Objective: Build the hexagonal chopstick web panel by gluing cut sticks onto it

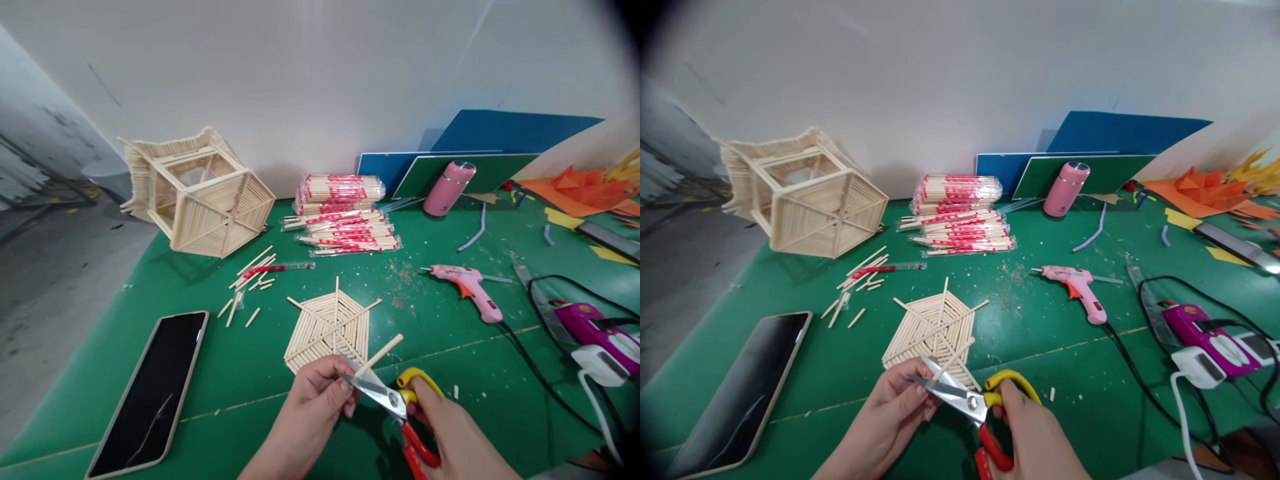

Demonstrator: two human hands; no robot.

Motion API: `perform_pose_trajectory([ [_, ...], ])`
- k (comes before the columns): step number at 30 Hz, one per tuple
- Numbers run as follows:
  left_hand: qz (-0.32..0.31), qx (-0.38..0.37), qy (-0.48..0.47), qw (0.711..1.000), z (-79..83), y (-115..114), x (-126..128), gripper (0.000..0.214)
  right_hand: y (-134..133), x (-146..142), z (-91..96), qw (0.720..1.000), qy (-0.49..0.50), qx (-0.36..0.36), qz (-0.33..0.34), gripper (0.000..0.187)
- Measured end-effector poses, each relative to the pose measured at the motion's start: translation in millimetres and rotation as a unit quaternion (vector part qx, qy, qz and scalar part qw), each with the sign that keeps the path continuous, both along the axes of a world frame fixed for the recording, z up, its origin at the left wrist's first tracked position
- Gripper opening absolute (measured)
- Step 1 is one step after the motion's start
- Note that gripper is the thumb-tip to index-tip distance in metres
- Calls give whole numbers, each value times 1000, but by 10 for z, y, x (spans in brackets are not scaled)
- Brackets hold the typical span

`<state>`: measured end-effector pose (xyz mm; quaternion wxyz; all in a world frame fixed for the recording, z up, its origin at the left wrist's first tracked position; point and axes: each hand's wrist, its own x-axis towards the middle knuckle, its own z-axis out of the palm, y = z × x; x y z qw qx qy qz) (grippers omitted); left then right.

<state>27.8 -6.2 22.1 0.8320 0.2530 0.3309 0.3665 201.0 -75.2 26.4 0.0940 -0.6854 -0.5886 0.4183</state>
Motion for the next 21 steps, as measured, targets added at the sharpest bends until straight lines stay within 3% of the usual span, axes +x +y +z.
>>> perform_pose_trajectory([
  [5, 21, 8, 1, 1000, -14, 1, -3, 19, 41, -15, 15, 1000, -3, -17, -12, 36],
  [9, -7, 11, 14, 1000, 28, 20, -20, 22, 37, -16, 100, 1000, -21, -5, -7, 44],
  [13, -29, -16, 1, 999, 80, 24, -22, 20, 35, -13, 162, 999, -42, -6, -10, 41],
  [21, -34, -33, -1, 999, 38, 20, -23, 22, -4, -11, 10, 1000, -23, 8, -6, 30],
])
